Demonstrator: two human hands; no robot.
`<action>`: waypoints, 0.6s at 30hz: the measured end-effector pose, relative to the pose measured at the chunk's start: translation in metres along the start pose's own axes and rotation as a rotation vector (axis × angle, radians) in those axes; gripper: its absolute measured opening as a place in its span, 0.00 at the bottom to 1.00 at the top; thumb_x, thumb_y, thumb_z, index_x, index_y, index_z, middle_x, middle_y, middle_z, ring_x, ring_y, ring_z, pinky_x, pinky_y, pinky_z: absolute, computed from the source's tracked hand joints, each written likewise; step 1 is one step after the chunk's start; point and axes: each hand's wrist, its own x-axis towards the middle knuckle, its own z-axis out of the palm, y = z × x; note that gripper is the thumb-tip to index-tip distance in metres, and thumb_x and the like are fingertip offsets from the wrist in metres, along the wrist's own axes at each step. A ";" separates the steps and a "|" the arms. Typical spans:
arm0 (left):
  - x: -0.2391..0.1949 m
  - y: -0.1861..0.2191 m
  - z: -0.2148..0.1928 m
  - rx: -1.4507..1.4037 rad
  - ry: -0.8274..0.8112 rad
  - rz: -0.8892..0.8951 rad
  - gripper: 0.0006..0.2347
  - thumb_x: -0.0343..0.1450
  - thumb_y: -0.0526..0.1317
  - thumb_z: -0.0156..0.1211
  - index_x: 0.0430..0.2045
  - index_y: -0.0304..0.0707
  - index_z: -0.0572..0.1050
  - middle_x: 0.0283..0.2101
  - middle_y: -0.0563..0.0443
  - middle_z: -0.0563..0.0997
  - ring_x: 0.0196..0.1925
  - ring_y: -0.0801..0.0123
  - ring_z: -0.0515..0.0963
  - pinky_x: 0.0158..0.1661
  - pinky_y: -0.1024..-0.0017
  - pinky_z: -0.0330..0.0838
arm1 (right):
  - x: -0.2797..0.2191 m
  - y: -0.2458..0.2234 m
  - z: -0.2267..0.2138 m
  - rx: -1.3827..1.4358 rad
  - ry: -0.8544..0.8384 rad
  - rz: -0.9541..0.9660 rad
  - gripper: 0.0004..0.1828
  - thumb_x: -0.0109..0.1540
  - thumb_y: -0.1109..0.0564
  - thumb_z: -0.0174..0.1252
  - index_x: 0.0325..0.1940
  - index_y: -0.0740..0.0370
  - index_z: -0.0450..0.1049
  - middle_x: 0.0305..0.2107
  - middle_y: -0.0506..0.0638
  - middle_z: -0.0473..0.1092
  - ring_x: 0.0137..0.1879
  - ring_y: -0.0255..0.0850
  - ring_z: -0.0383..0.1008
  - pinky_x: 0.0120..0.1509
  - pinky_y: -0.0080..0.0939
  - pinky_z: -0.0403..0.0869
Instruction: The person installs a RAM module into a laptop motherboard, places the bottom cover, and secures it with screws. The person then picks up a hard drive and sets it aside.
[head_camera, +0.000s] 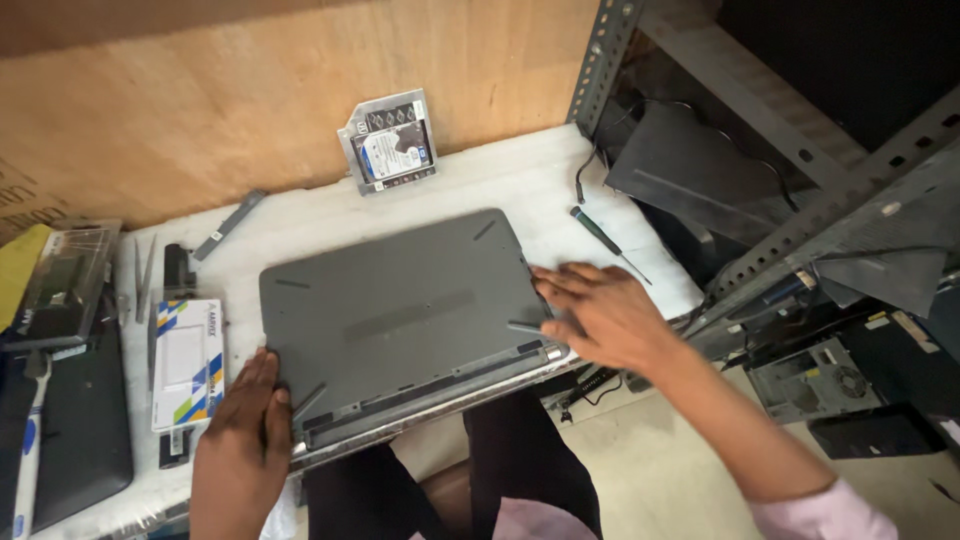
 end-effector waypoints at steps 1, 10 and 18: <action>-0.001 0.000 0.001 -0.010 0.012 0.001 0.15 0.74 0.33 0.53 0.54 0.27 0.75 0.59 0.32 0.77 0.64 0.48 0.76 0.60 0.60 0.70 | 0.005 0.007 -0.002 0.103 -0.026 0.011 0.30 0.66 0.36 0.44 0.62 0.58 0.73 0.64 0.46 0.68 0.67 0.49 0.66 0.64 0.51 0.68; -0.003 0.003 0.002 -0.031 0.053 -0.009 0.15 0.74 0.33 0.52 0.56 0.30 0.75 0.60 0.34 0.77 0.63 0.48 0.77 0.59 0.61 0.70 | 0.017 0.012 0.001 0.394 0.192 0.020 0.21 0.66 0.47 0.49 0.56 0.57 0.79 0.58 0.46 0.74 0.55 0.46 0.70 0.58 0.49 0.70; -0.003 0.004 -0.001 -0.025 0.079 0.084 0.17 0.74 0.35 0.50 0.57 0.30 0.73 0.60 0.33 0.76 0.62 0.45 0.76 0.60 0.59 0.69 | 0.005 -0.026 0.009 0.522 0.322 0.328 0.12 0.64 0.51 0.58 0.43 0.60 0.81 0.42 0.53 0.76 0.45 0.49 0.76 0.52 0.47 0.74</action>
